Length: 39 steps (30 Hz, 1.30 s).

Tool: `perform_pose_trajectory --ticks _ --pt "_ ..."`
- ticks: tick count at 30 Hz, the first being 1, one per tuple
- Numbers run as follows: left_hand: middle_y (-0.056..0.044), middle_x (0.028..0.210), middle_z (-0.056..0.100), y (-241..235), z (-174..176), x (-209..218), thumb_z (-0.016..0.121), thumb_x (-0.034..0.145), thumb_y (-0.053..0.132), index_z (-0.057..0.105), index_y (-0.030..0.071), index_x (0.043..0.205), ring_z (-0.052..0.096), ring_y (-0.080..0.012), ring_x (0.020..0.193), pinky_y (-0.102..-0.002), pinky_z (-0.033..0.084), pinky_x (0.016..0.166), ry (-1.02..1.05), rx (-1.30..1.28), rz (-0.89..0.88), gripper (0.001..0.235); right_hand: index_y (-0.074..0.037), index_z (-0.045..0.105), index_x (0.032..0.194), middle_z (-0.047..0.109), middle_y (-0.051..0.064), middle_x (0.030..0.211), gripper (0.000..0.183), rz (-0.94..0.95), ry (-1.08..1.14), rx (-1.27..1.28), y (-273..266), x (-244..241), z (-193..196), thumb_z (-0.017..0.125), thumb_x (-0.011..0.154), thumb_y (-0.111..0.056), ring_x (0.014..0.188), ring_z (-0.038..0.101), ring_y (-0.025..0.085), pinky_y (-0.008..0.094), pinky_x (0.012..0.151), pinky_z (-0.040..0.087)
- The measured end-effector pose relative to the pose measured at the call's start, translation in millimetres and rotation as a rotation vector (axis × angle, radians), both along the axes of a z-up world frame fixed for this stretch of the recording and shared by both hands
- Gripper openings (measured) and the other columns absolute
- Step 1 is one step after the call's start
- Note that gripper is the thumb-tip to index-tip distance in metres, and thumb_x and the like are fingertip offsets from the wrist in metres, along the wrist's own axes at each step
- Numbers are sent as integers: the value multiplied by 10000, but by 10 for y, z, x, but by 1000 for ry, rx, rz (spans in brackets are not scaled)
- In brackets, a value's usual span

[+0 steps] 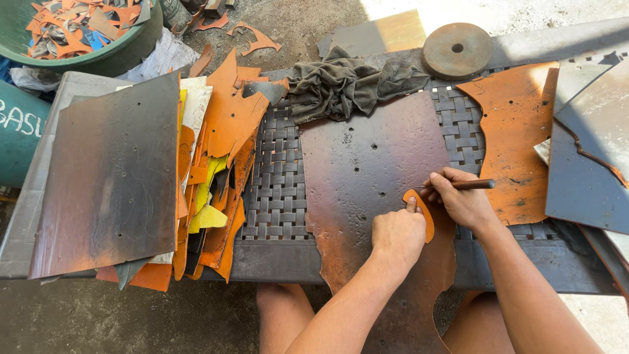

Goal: The person uses a knife to cut small orange leather pieces on a dark work surface. They repeatedly position the pieces, cut along the edges, and remove the cutouts, continuing this process throughout the clip.

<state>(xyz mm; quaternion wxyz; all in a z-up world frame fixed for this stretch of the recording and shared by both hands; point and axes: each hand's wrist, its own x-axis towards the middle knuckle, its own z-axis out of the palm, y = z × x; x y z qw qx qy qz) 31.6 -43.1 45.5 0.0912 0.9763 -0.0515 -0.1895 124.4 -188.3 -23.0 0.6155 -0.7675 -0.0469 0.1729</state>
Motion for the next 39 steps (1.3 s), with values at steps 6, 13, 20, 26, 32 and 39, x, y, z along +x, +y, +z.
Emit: perform_pose_trajectory --ticks 6,13,20,26,32,39 --pt "-140 1108 757 19 19 0 562 945 96 549 -25 1426 765 -280 870 -438 614 669 36 2 2 496 27 723 927 756 86 834 342 35 -48 -88 25 -42 35 552 1045 -245 736 656 134 307 715 560" --pt "-142 1125 751 38 -17 -14 529 995 113 606 -3 1365 765 -293 861 -452 609 677 18 -33 11 396 39 703 936 758 108 835 338 19 -84 -216 26 -224 129 558 1027 -252 769 686 161 325 717 559" --pt "-128 1321 662 48 -74 -18 577 916 82 674 7 1236 759 -291 894 -454 611 675 -39 -49 -12 342 29 636 838 684 170 761 311 -61 -243 -411 -27 -696 290 599 1000 -234 681 654 244 370 663 539" --pt "-141 1306 674 45 -80 25 590 927 86 651 -4 1276 763 -295 884 -448 620 659 -1 -42 -16 366 -7 544 731 602 193 687 310 -83 -648 -701 115 -1353 375 603 969 -197 671 607 345 455 656 496" --pt "-151 1061 771 41 -141 106 597 966 112 749 20 1107 774 -291 886 -427 619 689 -52 -42 -14 227 7 718 906 780 125 831 312 -309 -75 -114 134 -1653 228 538 1039 -210 741 733 165 313 705 592" --pt "-127 989 787 -10 -47 409 659 895 116 810 113 961 774 -289 919 -424 618 709 -102 8 -112 165 5 734 938 715 131 744 276 -266 -193 -217 170 -1672 142 574 1005 -209 671 637 164 322 662 532"
